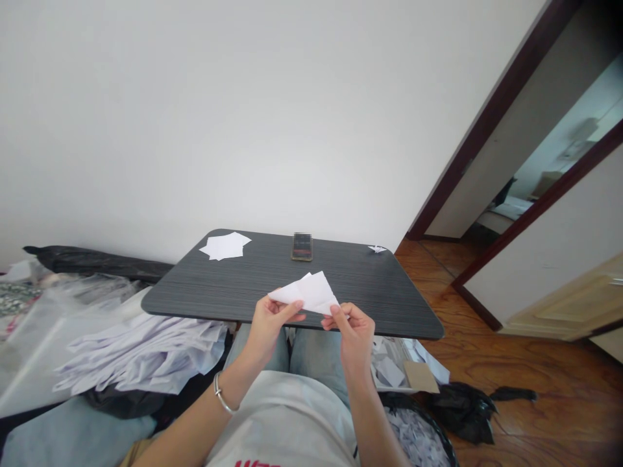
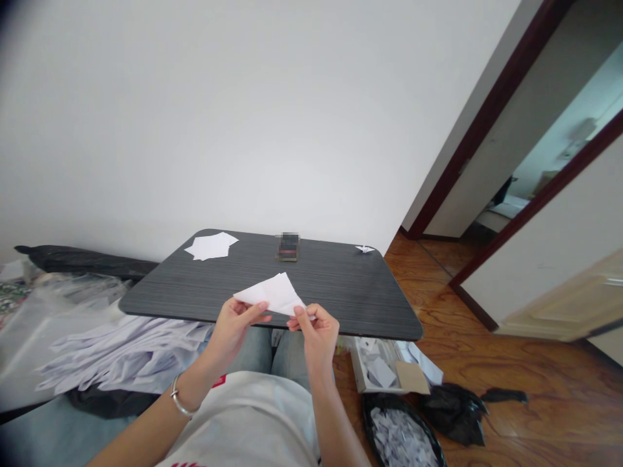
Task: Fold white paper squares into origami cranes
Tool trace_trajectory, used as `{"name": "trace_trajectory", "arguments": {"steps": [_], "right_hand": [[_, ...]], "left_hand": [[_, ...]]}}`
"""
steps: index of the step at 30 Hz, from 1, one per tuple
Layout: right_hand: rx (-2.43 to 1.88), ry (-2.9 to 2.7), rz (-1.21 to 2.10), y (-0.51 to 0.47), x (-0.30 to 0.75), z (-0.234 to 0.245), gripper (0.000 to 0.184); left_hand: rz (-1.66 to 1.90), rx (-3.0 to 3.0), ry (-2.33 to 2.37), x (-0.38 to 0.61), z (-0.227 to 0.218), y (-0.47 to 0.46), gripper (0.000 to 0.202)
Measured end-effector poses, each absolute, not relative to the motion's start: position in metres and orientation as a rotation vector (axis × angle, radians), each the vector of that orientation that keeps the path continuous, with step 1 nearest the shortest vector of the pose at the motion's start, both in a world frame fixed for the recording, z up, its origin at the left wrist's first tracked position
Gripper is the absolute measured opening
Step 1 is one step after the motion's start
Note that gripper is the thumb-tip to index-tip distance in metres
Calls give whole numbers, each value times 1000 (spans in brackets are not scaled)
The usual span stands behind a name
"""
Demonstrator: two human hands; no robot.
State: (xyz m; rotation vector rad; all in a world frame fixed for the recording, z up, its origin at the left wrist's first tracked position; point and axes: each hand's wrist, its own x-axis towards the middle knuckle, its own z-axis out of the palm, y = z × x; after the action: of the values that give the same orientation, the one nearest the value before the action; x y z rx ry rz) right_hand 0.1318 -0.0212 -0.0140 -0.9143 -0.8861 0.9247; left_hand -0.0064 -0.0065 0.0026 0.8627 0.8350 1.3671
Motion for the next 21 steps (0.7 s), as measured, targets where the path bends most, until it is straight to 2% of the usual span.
{"name": "trace_trajectory", "arguments": {"steps": [3, 7, 13, 21], "right_hand": [[-854, -955, 962, -20, 134, -15, 15], [-852, -1023, 1008, -18, 138, -16, 12], [-868, -1037, 1069, -16, 142, -15, 14], [-912, -986, 1123, -18, 141, -9, 18]], "left_hand": [[1335, 848, 831, -8, 8, -7, 31], [1299, 843, 826, -10, 11, -8, 31], [1356, 894, 828, -9, 8, -8, 25], [1251, 1012, 887, -9, 12, -9, 27]]}}
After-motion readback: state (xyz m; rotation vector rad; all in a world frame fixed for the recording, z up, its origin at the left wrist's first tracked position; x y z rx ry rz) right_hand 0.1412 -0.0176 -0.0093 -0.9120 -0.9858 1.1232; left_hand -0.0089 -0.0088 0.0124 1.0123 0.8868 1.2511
